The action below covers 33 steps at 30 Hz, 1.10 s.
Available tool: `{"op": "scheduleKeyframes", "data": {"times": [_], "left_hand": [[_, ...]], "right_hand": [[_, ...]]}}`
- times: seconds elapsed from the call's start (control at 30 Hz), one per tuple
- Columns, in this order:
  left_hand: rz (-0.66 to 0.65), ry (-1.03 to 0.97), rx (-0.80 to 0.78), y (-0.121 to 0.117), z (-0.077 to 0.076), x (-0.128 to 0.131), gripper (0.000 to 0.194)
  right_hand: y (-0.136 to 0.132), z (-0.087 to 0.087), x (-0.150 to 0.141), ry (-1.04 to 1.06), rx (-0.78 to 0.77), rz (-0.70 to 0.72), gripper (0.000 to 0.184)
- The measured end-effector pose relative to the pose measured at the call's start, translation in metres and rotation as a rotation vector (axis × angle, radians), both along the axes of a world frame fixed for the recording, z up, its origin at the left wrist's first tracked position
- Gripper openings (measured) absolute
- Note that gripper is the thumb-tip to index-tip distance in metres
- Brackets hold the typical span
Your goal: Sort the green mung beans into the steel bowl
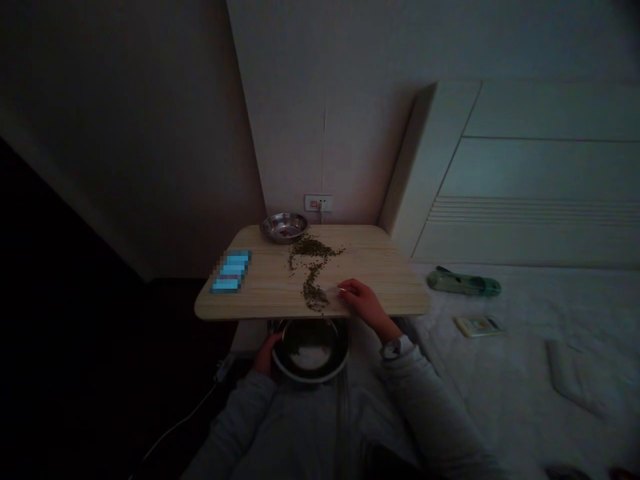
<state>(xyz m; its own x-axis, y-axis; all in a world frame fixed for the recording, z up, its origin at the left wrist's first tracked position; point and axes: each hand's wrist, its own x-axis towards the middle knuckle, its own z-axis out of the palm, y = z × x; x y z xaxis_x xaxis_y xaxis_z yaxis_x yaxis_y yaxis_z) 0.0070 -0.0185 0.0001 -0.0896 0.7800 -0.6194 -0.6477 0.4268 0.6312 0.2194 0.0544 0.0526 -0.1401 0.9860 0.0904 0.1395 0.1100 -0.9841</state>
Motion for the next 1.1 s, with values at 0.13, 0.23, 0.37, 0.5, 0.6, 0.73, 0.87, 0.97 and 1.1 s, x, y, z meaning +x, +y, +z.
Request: {"op": "scheduleKeyframes", "data": {"times": [0.13,0.23,0.37,0.5,0.6,0.73,0.87,0.97,1.1], "left_hand": [[0.006,0.002,-0.027,-0.0014,0.0087,0.0032,0.018],[0.008,0.001,-0.013,-0.0011,0.0097,0.0036,0.02],[0.028,0.03,0.001,-0.0002,0.0047,0.0015,0.021],[0.015,0.026,0.015,-0.0002,0.002,0.0001,0.015],[0.024,0.003,0.02,-0.0008,0.0051,0.0007,0.012],[0.008,-0.021,-0.013,-0.0019,0.0098,0.0018,0.012],[-0.001,0.002,-0.007,-0.0027,0.01,0.0023,0.016],[0.002,-0.003,-0.005,-0.0027,0.0088,0.0025,0.015],[0.018,-0.011,-0.005,-0.002,0.0083,0.0026,0.012]], "right_hand": [[-0.0003,-0.0002,0.0001,0.015,0.004,-0.005,0.019],[0.0001,-0.0018,0.0006,0.008,0.027,-0.02,0.018],[0.0003,-0.0025,0.0014,-0.025,0.044,-0.022,0.017],[-0.0006,-0.0003,0.0013,-0.043,0.05,-0.03,0.016],[-0.0006,0.0004,0.0009,-0.028,0.038,-0.049,0.018],[0.001,-0.0027,0.0016,-0.033,0.05,-0.038,0.018],[0.0017,-0.0043,0.0024,-0.047,0.068,-0.027,0.017],[0.0013,-0.0034,0.0023,-0.039,0.062,-0.027,0.016],[0.0019,-0.0044,0.0023,-0.018,0.056,-0.021,0.016]]}}
